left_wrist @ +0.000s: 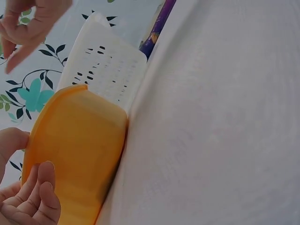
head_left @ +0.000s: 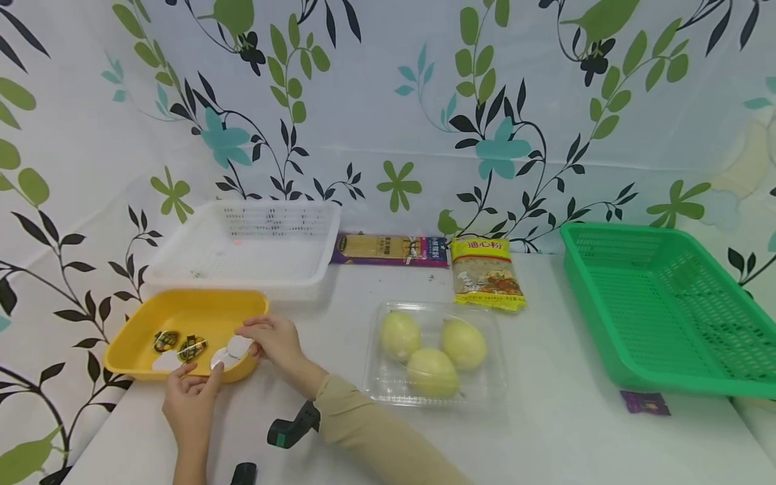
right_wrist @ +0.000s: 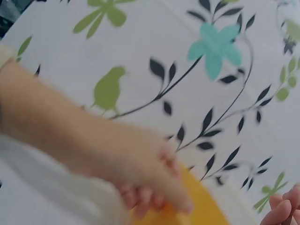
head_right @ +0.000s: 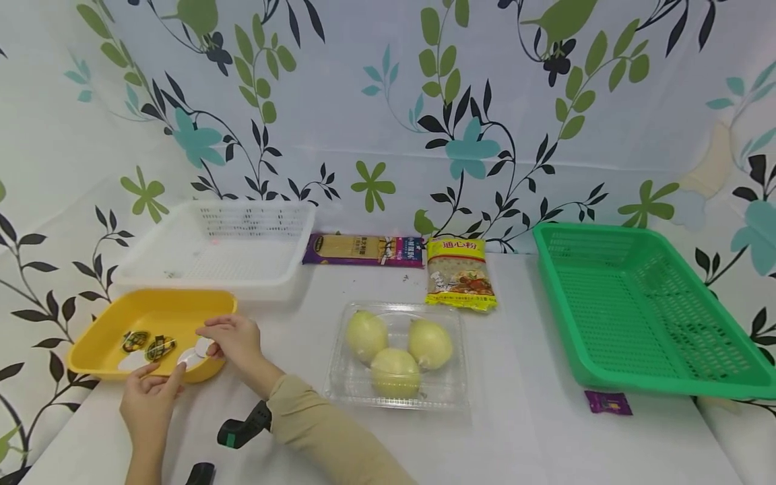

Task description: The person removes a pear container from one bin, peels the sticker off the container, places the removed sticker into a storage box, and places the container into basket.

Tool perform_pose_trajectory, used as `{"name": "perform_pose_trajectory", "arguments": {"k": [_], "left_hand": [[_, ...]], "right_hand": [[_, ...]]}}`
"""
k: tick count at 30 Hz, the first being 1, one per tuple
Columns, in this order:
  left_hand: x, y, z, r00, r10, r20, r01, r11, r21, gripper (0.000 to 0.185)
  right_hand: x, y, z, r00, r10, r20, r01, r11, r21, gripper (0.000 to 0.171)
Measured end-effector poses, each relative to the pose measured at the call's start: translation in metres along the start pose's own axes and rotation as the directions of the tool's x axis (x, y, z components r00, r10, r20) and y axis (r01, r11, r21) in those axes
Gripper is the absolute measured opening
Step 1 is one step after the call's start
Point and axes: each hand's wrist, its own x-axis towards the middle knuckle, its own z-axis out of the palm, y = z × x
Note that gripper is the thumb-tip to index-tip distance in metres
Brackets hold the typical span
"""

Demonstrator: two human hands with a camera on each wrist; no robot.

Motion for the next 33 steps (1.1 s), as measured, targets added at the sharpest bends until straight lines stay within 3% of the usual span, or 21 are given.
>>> {"name": "perform_pose_trajectory", "arguments": {"k": [3,11,15,19,21,22,25,27,30,33], "left_hand": [[-0.007,0.016,-0.004,1.0,0.02,0.023,-0.019,1.0,-0.021,0.045],[-0.014,0.033,-0.001,0.998,0.053,0.021,-0.054,0.998,0.018,0.038],[-0.015,0.038,0.006,0.992,0.126,0.031,-0.125,0.992,-0.011,0.042],[-0.022,0.055,0.013,0.975,0.213,0.059,-0.207,0.974,-0.092,0.035],[-0.027,0.068,0.016,0.955,0.289,0.07,-0.282,0.955,-0.094,0.029],[-0.029,0.075,0.018,0.937,0.342,0.073,-0.336,0.938,-0.084,0.026],[-0.037,0.094,0.023,0.864,0.495,0.094,-0.494,0.869,-0.032,0.016],[-0.043,0.104,0.027,0.828,0.548,0.122,-0.547,0.836,-0.042,0.01],[-0.053,0.115,0.034,0.81,0.554,0.191,-0.541,0.832,-0.119,0.009],[-0.06,0.121,0.044,0.797,0.539,0.273,-0.495,0.841,-0.216,0.012]], "right_hand": [[-0.005,-0.017,0.001,0.998,-0.021,0.055,0.016,0.995,0.098,0.01],[-0.024,-0.05,-0.034,0.966,-0.101,0.237,0.096,0.995,0.029,0.01],[-0.035,-0.057,-0.062,0.959,-0.084,0.271,0.083,0.996,0.016,0.016],[-0.045,-0.064,-0.09,0.955,-0.092,0.282,0.096,0.995,-0.001,0.018],[-0.049,-0.069,-0.103,0.952,-0.098,0.29,0.101,0.995,0.002,0.02],[-0.052,-0.073,-0.109,0.95,-0.096,0.297,0.097,0.995,0.009,0.021],[-0.059,-0.087,-0.13,0.938,-0.069,0.341,0.062,0.998,0.032,0.026],[-0.065,-0.097,-0.144,0.93,-0.039,0.365,0.022,0.999,0.049,0.029],[-0.077,-0.112,-0.168,0.93,-0.007,0.367,-0.016,0.998,0.059,0.034],[-0.089,-0.124,-0.194,0.945,-0.037,0.326,0.026,0.999,0.04,0.033]]}}
